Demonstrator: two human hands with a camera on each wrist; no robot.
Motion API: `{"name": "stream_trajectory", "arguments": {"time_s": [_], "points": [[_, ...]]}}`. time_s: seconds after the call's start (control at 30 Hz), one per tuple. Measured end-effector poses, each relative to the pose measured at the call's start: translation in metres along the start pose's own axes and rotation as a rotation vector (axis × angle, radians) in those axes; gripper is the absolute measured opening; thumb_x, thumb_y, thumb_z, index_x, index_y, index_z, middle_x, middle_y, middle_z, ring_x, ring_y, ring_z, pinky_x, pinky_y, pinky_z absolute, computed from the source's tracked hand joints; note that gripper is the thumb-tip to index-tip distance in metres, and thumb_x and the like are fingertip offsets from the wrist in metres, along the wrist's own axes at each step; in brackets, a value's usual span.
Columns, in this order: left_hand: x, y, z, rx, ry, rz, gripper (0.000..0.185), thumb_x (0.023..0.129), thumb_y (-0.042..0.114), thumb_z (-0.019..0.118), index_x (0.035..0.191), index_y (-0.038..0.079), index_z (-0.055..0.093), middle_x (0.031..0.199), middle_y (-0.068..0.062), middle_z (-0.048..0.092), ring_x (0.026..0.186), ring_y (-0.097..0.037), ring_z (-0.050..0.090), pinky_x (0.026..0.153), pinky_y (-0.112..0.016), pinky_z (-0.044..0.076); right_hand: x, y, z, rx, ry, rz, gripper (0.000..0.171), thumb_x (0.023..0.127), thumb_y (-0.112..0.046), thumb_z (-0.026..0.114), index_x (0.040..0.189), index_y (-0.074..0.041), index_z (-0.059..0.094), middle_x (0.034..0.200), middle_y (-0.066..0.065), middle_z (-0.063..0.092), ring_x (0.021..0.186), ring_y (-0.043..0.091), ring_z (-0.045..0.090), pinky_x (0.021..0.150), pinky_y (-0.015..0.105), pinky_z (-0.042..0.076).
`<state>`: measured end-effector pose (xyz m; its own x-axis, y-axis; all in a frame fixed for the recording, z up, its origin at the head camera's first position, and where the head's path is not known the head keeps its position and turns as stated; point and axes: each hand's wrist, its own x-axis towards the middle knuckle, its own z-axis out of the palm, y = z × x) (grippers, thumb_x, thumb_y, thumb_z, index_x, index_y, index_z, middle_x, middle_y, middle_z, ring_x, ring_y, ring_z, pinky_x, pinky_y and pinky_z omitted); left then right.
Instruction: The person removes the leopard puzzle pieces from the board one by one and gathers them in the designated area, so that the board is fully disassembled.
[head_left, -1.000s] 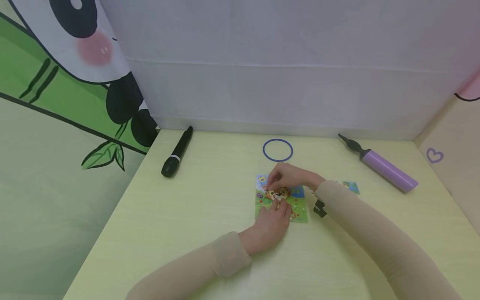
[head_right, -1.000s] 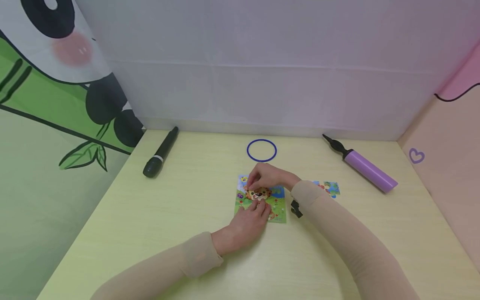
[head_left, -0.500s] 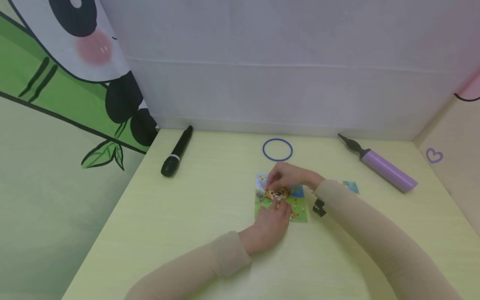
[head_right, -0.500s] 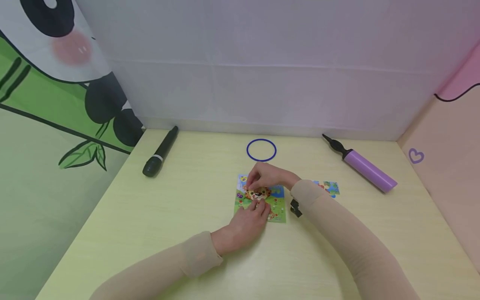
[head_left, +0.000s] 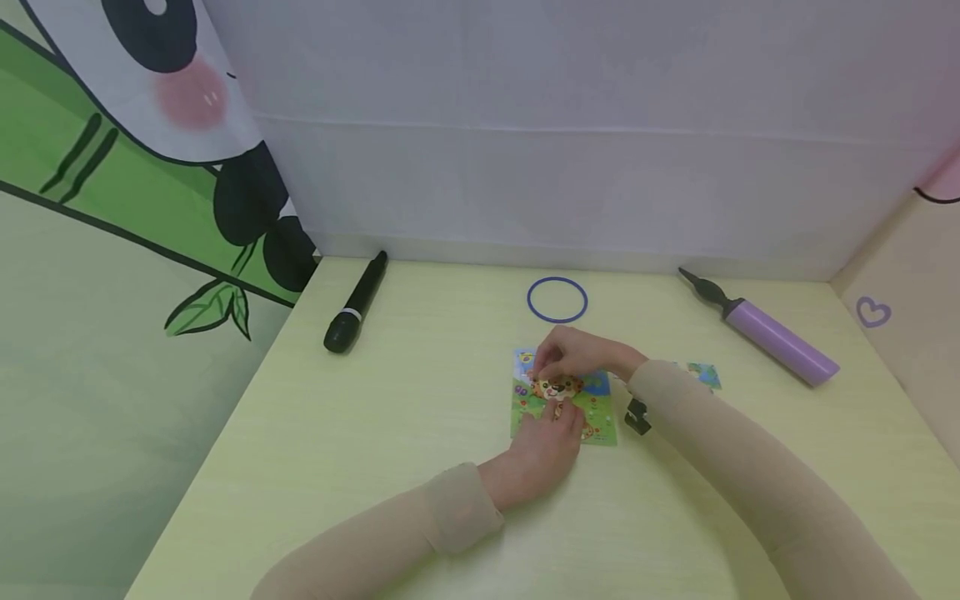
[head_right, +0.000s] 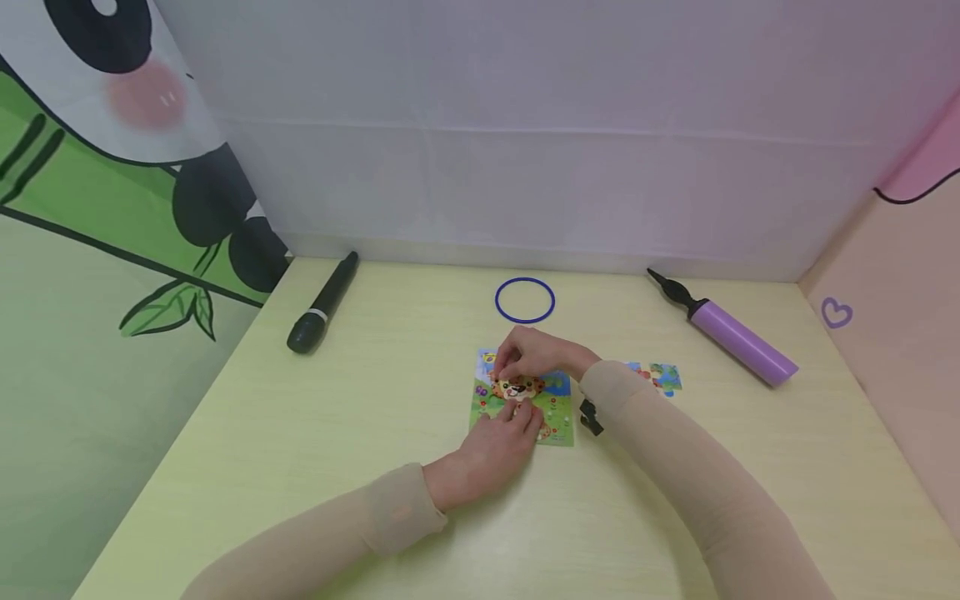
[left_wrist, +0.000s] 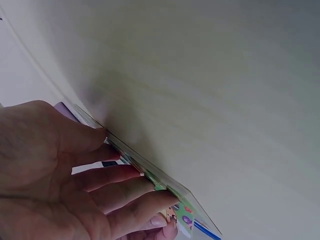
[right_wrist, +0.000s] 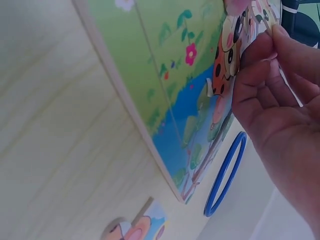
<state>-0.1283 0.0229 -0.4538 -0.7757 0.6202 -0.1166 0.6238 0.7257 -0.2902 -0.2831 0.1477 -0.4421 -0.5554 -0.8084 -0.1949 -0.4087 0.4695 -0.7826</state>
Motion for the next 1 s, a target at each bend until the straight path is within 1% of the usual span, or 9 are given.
{"name": "stream_trajectory", "arguments": {"time_s": [0.2, 0.43, 0.53, 0.73, 0.83, 1.0], "points": [[-0.0008, -0.0007, -0.0011, 0.016, -0.012, 0.011, 0.047, 0.099, 0.024, 0.048, 0.141, 0.004, 0.04, 0.14, -0.01, 0.043, 0.124, -0.027, 0.045, 0.074, -0.039, 0.054, 0.0001, -0.0018, -0.0017, -0.026, -0.001, 0.011, 0.008, 0.09, -0.005, 0.065, 0.092, -0.006, 0.073, 0.084, 0.001, 0.07, 0.074, 0.019, 0.065, 0.071, 0.032, 0.053], [0.0001, -0.0003, -0.0017, 0.022, -0.006, 0.012, 0.046, 0.099, 0.025, 0.048, 0.14, 0.005, 0.041, 0.14, -0.01, 0.044, 0.124, -0.027, 0.045, 0.071, -0.038, 0.054, -0.0017, -0.0043, -0.0042, 0.017, -0.034, 0.025, 0.008, 0.091, -0.005, 0.065, 0.093, -0.004, 0.072, 0.083, 0.004, 0.069, 0.073, 0.025, 0.064, 0.069, 0.037, 0.053], [0.0004, -0.0001, -0.0014, 0.032, -0.002, 0.016, 0.046, 0.099, 0.025, 0.047, 0.14, 0.005, 0.041, 0.14, -0.01, 0.044, 0.124, -0.027, 0.046, 0.07, -0.037, 0.054, -0.0023, -0.0048, -0.0043, 0.02, -0.036, 0.027, 0.008, 0.091, -0.004, 0.064, 0.093, -0.004, 0.072, 0.083, 0.004, 0.069, 0.073, 0.025, 0.064, 0.068, 0.037, 0.053], [0.0006, -0.0007, 0.0001, 0.026, 0.003, 0.02, 0.047, 0.1, 0.026, 0.047, 0.14, 0.004, 0.041, 0.14, -0.011, 0.045, 0.123, -0.027, 0.047, 0.072, -0.038, 0.054, 0.0, -0.0033, -0.0013, -0.008, -0.026, 0.019, 0.008, 0.091, -0.003, 0.064, 0.093, -0.004, 0.072, 0.079, 0.004, 0.068, 0.07, 0.026, 0.063, 0.065, 0.034, 0.052], [0.0012, -0.0006, 0.0008, 0.024, 0.001, 0.015, 0.046, 0.1, 0.027, 0.046, 0.14, 0.004, 0.041, 0.139, -0.011, 0.045, 0.123, -0.026, 0.047, 0.072, -0.039, 0.054, 0.0012, -0.0029, -0.0004, -0.025, -0.022, 0.031, 0.009, 0.091, -0.004, 0.064, 0.092, -0.005, 0.072, 0.078, 0.004, 0.067, 0.069, 0.025, 0.062, 0.064, 0.033, 0.051], [0.0024, 0.0004, 0.0018, 0.026, -0.009, 0.005, 0.046, 0.101, 0.027, 0.045, 0.141, 0.004, 0.04, 0.139, -0.011, 0.044, 0.124, -0.025, 0.046, 0.073, -0.039, 0.054, 0.0009, -0.0054, -0.0018, -0.054, -0.024, 0.047, 0.008, 0.091, -0.005, 0.065, 0.091, -0.008, 0.073, 0.079, 0.003, 0.068, 0.071, 0.023, 0.063, 0.067, 0.031, 0.051]]}}
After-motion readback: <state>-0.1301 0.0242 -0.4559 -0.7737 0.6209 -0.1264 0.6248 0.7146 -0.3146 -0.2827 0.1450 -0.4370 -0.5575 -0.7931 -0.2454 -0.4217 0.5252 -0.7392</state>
